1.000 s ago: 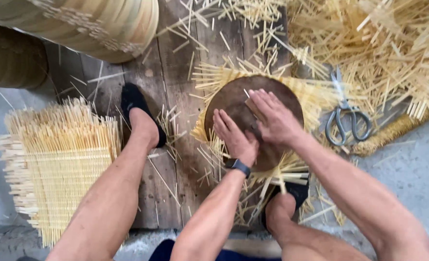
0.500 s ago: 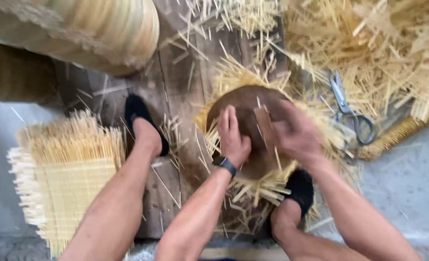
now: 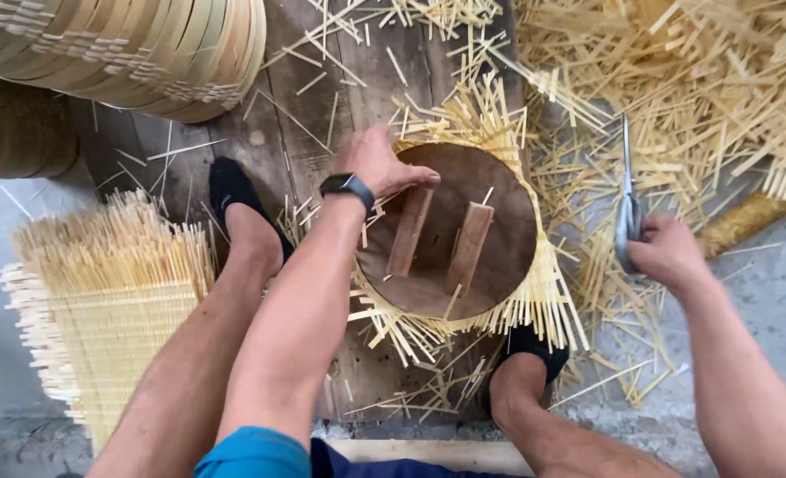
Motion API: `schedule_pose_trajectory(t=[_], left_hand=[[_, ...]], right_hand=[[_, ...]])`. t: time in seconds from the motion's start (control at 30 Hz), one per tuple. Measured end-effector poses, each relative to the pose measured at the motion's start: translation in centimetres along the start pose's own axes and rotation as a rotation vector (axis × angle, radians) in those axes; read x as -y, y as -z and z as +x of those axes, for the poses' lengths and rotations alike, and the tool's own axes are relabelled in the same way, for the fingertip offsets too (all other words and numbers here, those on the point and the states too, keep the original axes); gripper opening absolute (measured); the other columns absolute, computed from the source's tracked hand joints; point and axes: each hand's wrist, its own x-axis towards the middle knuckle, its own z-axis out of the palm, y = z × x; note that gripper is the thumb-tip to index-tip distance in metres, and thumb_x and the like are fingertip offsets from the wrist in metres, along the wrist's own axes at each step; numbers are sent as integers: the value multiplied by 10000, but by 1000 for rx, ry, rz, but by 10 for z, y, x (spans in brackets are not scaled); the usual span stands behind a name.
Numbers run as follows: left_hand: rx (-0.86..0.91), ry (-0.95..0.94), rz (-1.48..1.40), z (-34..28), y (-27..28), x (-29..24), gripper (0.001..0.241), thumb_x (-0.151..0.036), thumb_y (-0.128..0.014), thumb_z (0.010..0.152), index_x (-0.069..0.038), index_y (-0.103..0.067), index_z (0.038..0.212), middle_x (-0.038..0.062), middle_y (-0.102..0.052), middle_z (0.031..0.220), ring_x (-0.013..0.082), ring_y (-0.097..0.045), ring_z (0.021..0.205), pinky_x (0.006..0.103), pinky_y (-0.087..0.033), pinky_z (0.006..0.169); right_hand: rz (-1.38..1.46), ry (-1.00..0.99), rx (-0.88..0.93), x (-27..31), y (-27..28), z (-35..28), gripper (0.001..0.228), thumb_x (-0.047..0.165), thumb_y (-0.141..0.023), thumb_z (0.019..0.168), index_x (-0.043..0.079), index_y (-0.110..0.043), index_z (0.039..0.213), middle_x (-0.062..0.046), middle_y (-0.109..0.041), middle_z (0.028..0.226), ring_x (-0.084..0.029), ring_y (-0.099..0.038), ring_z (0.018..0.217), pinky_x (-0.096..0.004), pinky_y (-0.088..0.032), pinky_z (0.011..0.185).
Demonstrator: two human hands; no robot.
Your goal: Assembling and trimming bamboo steamer lids and bases by securing woven mats into circular frames and cutting away excess strips.
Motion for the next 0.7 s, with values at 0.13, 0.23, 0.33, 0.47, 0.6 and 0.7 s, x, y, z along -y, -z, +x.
schedule_pose_trajectory(t=[0.13, 0.23, 0.33, 0.47, 0.6, 0.7], left_hand=[[17, -105, 238, 25, -33, 10, 800, -679, -856, 676, -3, -725, 1083, 220, -730, 1083, 364, -706, 1027, 486, -524, 975], [-111, -139, 113, 35, -53, 23, 573, -512, -816, 751, -11, -742, 1019, 268, -730, 1004, 416, -713, 980, 498, -566, 925], [-54, -95, 135, 26, -64, 22, 566, -469, -740, 837, 9, -742, 1141, 280, -719, 1162, 410, -699, 1126, 482, -554, 1050], [-583, -178, -128, -33, -110, -10, 885, -387, -746, 842, 5, -355, 1532, 338, -392, 1503, 470, -369, 1407, 583, -281, 1167], [-635, -342, -270, -97, -171, -45, 952, -348, -755, 863, 69, -233, 1541, 326, -257, 1610, 466, -163, 1541, 620, -85, 1254], [-454, -373, -251, -85, -186, -35, 977, -267, -767, 803, 87, -231, 1539, 300, -327, 1581, 444, -224, 1530, 607, -48, 1260]], right_hand=[[84, 21, -6, 23, 7, -65, 626, 336, -843, 672, -51, -684, 1138, -202, -762, 865, -340, -741, 794, -456, -589, 744], [-128, 108, -111, 50, 12, -102, 644, 460, -858, 735, -33, -685, 1110, -194, -745, 889, -325, -742, 817, -432, -583, 774], [-234, 378, -229, 75, 8, -105, 633, 512, -810, 792, -22, -699, 1114, -210, -717, 965, -354, -708, 898, -454, -568, 789], [-415, 654, -475, 122, 1, -83, 571, 486, -771, 805, -5, -694, 1086, -211, -679, 1021, -363, -669, 971, -462, -572, 799], [-554, 530, -372, 108, -1, -65, 400, 391, -696, 858, 33, -698, 1035, -170, -688, 1029, -317, -695, 949, -450, -576, 769], [-593, 567, -390, 96, 11, -47, 308, 335, -655, 911, 55, -692, 1035, -148, -689, 1016, -295, -700, 910, -444, -574, 769]])
